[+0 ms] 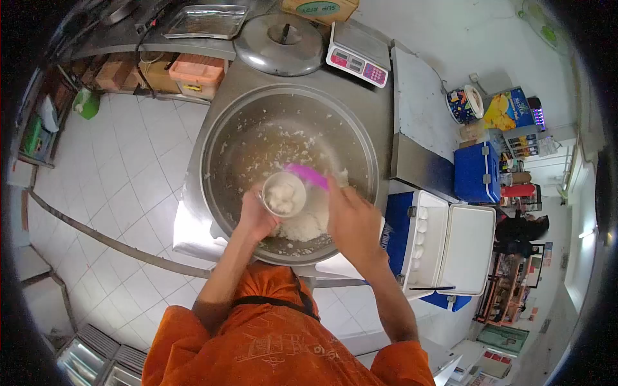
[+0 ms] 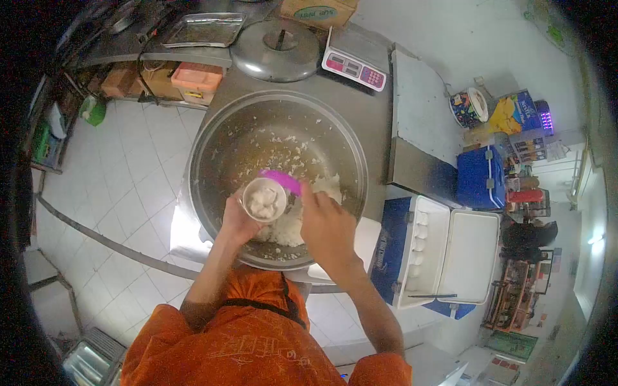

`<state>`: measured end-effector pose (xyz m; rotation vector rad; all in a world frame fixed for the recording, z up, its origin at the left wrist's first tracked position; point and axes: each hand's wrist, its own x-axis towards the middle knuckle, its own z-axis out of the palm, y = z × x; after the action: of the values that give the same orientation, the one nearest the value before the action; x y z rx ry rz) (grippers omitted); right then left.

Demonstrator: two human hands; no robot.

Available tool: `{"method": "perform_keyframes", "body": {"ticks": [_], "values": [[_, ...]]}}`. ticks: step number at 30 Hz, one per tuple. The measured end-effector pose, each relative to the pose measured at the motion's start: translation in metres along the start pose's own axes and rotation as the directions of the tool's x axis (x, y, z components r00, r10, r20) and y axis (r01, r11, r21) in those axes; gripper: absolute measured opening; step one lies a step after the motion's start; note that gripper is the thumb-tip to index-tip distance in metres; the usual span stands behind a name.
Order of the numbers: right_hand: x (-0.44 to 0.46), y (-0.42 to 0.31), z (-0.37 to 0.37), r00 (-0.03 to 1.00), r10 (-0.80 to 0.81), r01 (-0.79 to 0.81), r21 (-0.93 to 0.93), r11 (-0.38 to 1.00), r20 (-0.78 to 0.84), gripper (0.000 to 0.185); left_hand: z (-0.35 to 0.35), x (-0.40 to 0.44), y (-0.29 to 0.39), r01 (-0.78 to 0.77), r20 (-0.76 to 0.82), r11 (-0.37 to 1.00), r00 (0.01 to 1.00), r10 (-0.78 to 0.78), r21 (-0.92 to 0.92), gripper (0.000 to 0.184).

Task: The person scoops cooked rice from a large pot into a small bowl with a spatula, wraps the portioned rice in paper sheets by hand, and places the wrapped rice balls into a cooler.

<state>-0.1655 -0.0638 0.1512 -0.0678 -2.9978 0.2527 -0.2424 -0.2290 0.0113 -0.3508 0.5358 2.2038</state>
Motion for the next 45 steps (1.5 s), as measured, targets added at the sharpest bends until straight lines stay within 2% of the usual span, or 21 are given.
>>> {"method": "perform_keyframes", "body": {"ticks": [2,3,5,6,8,9,10,11,12,13,15,16,19,22,25,31,35,37,40,43,45], "values": [[-0.006,0.008,0.017,0.993,0.016,-0.024,0.069,0.997,0.115,0.032,0.0,0.002,0.001,-0.04,0.01,0.997,0.999,0.041,-0.072,0.046],[-0.007,0.008,0.021,0.984,0.019,-0.037,0.102,0.994,0.179,0.028,0.003,0.003,0.0,-0.061,-0.051,0.998,0.997,0.061,-0.009,0.045],[-0.008,-0.001,0.018,0.957,0.08,-0.055,-0.099,0.994,0.278,0.022,0.003,-0.001,-0.003,-0.066,-0.17,0.989,0.982,0.088,0.134,0.045],[-0.002,-0.003,0.017,0.941,0.115,-0.052,-0.2,0.978,0.318,0.019,-0.004,-0.005,-0.003,-0.148,-0.24,0.947,0.946,0.22,0.283,0.045],[0.005,0.014,0.027,0.974,0.138,-0.098,-0.213,0.972,0.18,0.02,-0.009,-0.026,0.005,-0.295,-0.253,0.73,0.804,0.539,0.616,0.045],[0.009,0.028,0.039,0.984,0.149,-0.124,-0.216,0.969,0.101,0.021,-0.012,-0.034,0.011,-0.324,-0.203,0.565,0.706,0.678,0.759,0.046],[0.01,0.048,0.065,0.984,0.077,-0.055,-0.136,0.989,0.158,0.023,-0.018,-0.041,0.012,-0.386,-0.116,0.43,0.62,0.776,0.816,0.047],[0.012,0.064,0.094,0.982,0.026,0.0,-0.137,0.991,0.187,0.024,-0.025,-0.051,0.012,-0.429,-0.019,0.283,0.525,0.851,0.858,0.048],[0.015,0.076,0.125,0.976,-0.025,0.055,-0.135,0.989,0.218,0.026,-0.03,-0.058,0.01,-0.453,0.085,0.129,0.423,0.902,0.882,0.05],[0.017,0.083,0.15,0.966,-0.076,0.111,-0.13,0.985,0.248,0.027,-0.034,-0.059,0.007,-0.561,0.082,0.154,0.372,0.925,0.814,0.051],[0.026,0.09,0.194,0.986,-0.062,0.09,-0.184,0.979,0.155,0.03,-0.044,-0.055,-0.003,-0.749,0.051,0.175,0.268,0.962,0.639,0.053],[0.029,0.086,0.2,0.992,-0.059,0.08,-0.208,0.975,0.108,0.031,-0.046,-0.054,-0.005,-0.759,0.038,0.17,0.248,0.968,0.628,0.056],[0.016,0.082,0.176,0.957,0.039,0.047,-0.287,0.957,0.287,0.03,-0.045,-0.056,-0.009,-0.713,0.087,0.064,0.173,0.981,0.698,0.058],[-0.018,0.078,0.144,0.929,0.033,0.076,-0.279,0.957,0.368,0.026,-0.049,-0.052,-0.012,-0.78,0.07,0.072,0.147,0.987,0.621,0.057],[-0.037,0.073,0.143,0.828,-0.207,0.302,-0.104,0.948,0.52,0.026,-0.05,-0.051,-0.012,-0.763,0.068,0.062,0.138,0.988,0.643,0.056],[0.006,0.069,0.145,0.592,-0.154,0.291,-0.031,0.956,0.791,0.036,-0.047,-0.05,-0.008,-0.714,0.071,0.061,0.153,0.986,0.698,0.052],[0.002,0.063,0.149,0.583,-0.122,0.258,-0.041,0.965,0.803,0.038,-0.046,-0.052,-0.005,-0.675,0.086,0.01,0.108,0.99,0.738,0.048],[-0.001,0.062,0.15,0.596,-0.107,0.198,-0.016,0.98,0.796,0.039,-0.045,-0.055,-0.002,-0.652,0.082,0.021,0.128,0.988,0.758,0.047],[0.002,0.059,0.141,0.532,-0.106,0.182,0.009,0.983,0.84,0.043,-0.042,-0.054,0.004,-0.614,0.089,0.017,0.142,0.986,0.789,0.046],[-0.015,0.062,0.159,0.548,-0.068,0.112,0.007,0.994,0.834,0.046,-0.038,-0.059,0.007,-0.57,0.08,0.013,0.137,0.987,0.821,0.045],[-0.023,0.064,0.152,0.562,-0.104,0.041,0.098,0.994,0.821,0.048,-0.036,-0.06,0.011,-0.546,0.086,0.0,0.132,0.987,0.838,0.044]]}}
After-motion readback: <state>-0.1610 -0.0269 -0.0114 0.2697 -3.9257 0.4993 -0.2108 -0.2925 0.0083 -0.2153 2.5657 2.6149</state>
